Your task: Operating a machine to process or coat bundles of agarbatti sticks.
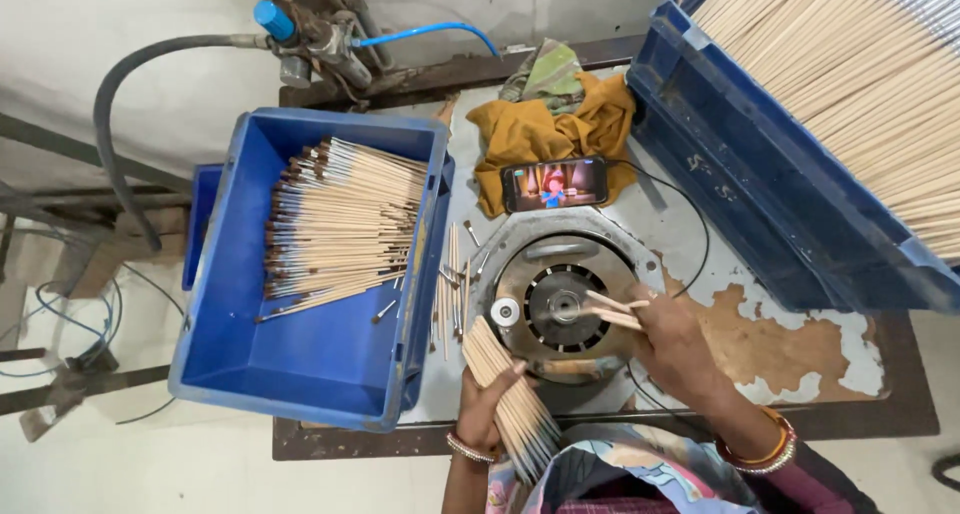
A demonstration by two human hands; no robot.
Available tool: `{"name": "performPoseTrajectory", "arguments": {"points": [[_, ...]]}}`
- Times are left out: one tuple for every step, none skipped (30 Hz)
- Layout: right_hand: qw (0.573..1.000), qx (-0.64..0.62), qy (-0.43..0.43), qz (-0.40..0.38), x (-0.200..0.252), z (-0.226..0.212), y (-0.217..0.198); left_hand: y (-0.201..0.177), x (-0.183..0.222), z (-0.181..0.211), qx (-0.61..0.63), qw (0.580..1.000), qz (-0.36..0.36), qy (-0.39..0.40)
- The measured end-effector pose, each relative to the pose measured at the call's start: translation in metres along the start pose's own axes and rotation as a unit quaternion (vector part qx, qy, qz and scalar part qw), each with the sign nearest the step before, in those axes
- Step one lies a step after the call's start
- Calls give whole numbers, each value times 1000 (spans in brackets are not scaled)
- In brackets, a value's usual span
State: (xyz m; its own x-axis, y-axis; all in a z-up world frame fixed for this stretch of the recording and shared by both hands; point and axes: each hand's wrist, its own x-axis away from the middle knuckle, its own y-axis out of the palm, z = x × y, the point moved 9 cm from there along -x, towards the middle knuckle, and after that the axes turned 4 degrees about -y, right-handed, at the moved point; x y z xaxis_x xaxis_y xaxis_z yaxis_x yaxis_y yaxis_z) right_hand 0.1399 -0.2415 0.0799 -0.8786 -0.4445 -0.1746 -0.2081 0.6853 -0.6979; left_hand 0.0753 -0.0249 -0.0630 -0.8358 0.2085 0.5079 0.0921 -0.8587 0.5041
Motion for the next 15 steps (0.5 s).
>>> {"name": "performPoseTrajectory", "arguments": {"points": [[991,76,43,99,2,12,-21,-12,2,-13,77,994,50,-54],[990,80,38,105,-12,13,-21,-10,-4,-9,76,995,45,-47],[992,95,79,27,-28,23,-8,-13,-11,-9,119,989,65,-61],[984,101,135,-58,-27,30,13,-20,-2,-18,159,979,91,-90],[983,97,144,-58,-19,38,23,-25,5,-27,155,978,93,-99],[984,124,114,-62,-19,41,31,-29,8,-33,163,977,97,-101],[983,152,84,-66,-19,44,39,-32,13,-39,172,975,100,-103],[983,155,79,-61,-18,46,40,-35,5,-37,171,976,96,-97],[986,154,58,-29,-19,45,37,-40,-2,-35,155,979,94,-92],[988,150,40,-8,-10,42,36,-43,1,-41,146,980,100,-92],[988,149,38,-14,-10,42,31,-40,-2,-41,150,979,104,-92],[990,133,35,17,-5,37,25,-41,2,-40,136,982,103,-84],[991,117,34,48,1,33,19,-41,7,-39,121,984,103,-76],[992,113,29,41,-1,30,19,-40,6,-36,126,983,111,-74],[993,100,29,63,-2,26,14,-36,5,-31,121,986,93,-62]]}}
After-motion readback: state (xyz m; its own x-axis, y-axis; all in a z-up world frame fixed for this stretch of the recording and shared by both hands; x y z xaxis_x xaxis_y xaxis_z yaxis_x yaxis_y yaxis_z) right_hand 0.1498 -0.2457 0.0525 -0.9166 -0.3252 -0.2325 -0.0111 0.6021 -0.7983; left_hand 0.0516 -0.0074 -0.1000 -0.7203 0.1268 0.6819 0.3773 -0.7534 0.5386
